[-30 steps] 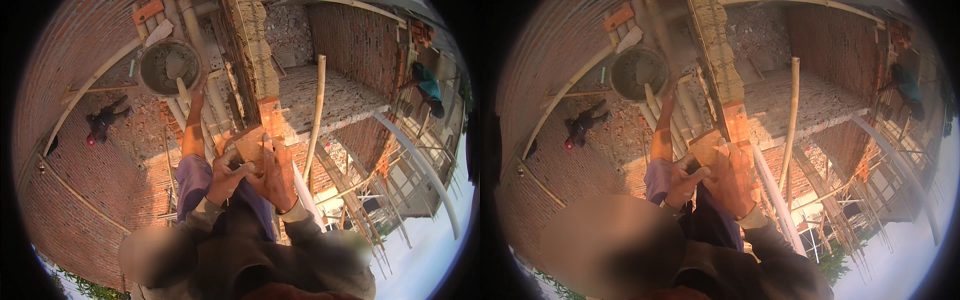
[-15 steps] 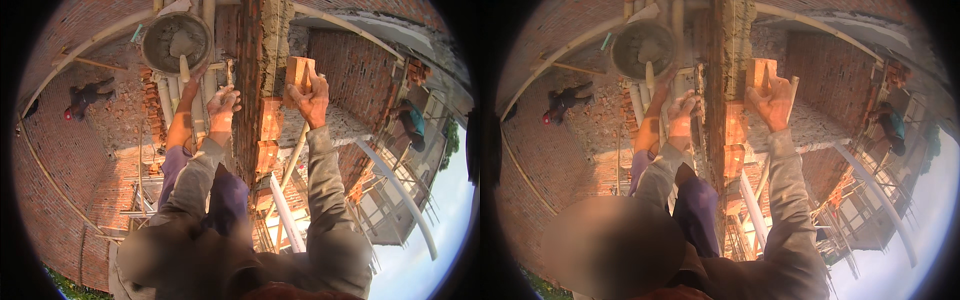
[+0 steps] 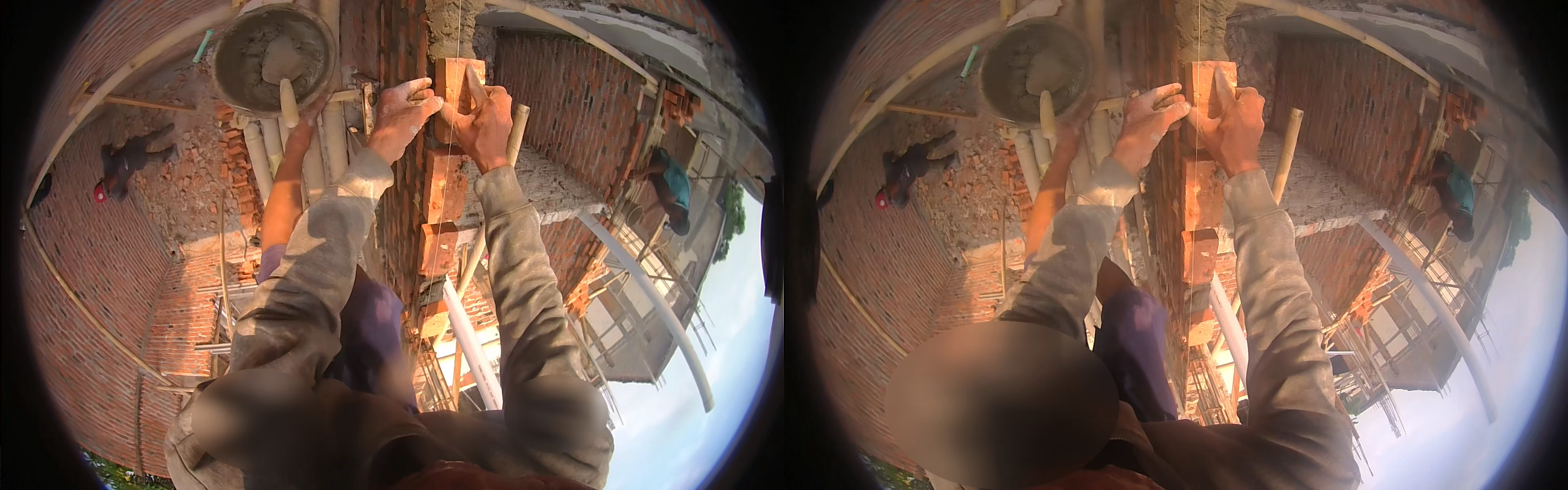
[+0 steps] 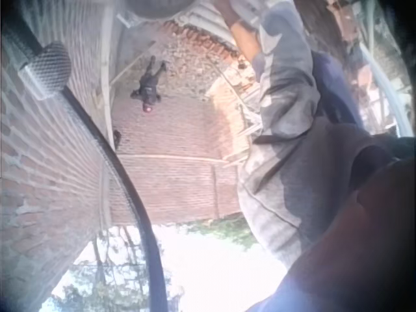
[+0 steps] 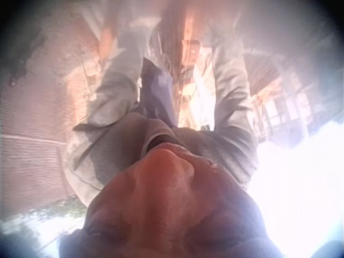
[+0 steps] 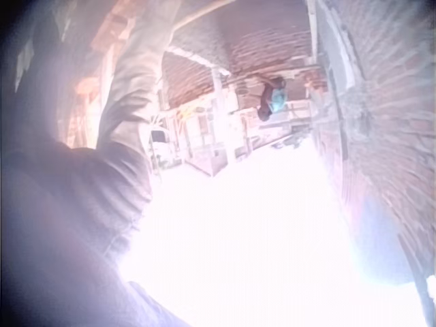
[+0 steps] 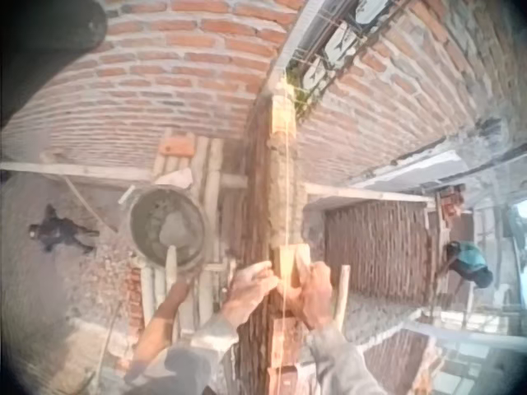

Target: The person applies mortar to a brick wall using a trowel, places bricks one by one, and taps them into alignment. The person repeatedly scoops mortar from a nearby container and spreads it along the wall before positioning each brick.

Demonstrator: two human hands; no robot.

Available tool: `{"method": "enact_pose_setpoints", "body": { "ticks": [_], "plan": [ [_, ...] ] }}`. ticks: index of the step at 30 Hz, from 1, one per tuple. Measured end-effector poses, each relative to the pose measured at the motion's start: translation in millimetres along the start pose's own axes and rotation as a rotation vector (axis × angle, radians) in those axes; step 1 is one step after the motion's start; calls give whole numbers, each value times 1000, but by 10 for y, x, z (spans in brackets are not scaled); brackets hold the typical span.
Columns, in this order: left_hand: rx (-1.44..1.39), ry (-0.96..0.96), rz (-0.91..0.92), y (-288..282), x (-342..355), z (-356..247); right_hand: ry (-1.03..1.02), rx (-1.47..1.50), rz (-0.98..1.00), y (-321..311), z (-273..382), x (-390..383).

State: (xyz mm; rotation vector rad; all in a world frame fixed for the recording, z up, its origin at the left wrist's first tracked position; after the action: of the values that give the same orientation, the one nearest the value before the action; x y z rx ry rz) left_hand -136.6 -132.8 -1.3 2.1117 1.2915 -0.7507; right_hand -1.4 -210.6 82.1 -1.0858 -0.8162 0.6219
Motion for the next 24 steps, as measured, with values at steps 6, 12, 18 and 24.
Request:
{"method": "enact_pose_setpoints", "body": {
  "ticks": [6, 12, 18, 24],
  "plan": [
    [41, -35, -14, 58, 82, -44, -9, 36, 87, -41, -25, 109],
    [209, 172, -49, 108, 73, -206, 373, 191, -107, -1145, -208, -52],
    [528, 612, 45, 410, 89, -493, 577, 514, 280, -951, 1240, -1447],
    [353, 420, 273, 550, 262, -422, 732, 339, 209, 348, 1944, -1825]
  ]
}}
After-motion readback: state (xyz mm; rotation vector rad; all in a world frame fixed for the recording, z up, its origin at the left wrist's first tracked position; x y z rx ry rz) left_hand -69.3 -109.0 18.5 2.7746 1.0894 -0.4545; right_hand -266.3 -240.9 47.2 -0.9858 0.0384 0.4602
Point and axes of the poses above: each hand's wrist, its own x-axis towards the middle knuckle, its own y-axis out of the palm, z = x × y, the point moved 8 cm from there along x, towards the middle knuckle, and after that the axes turned 15 degrees about -z, right-handed, at the moved point
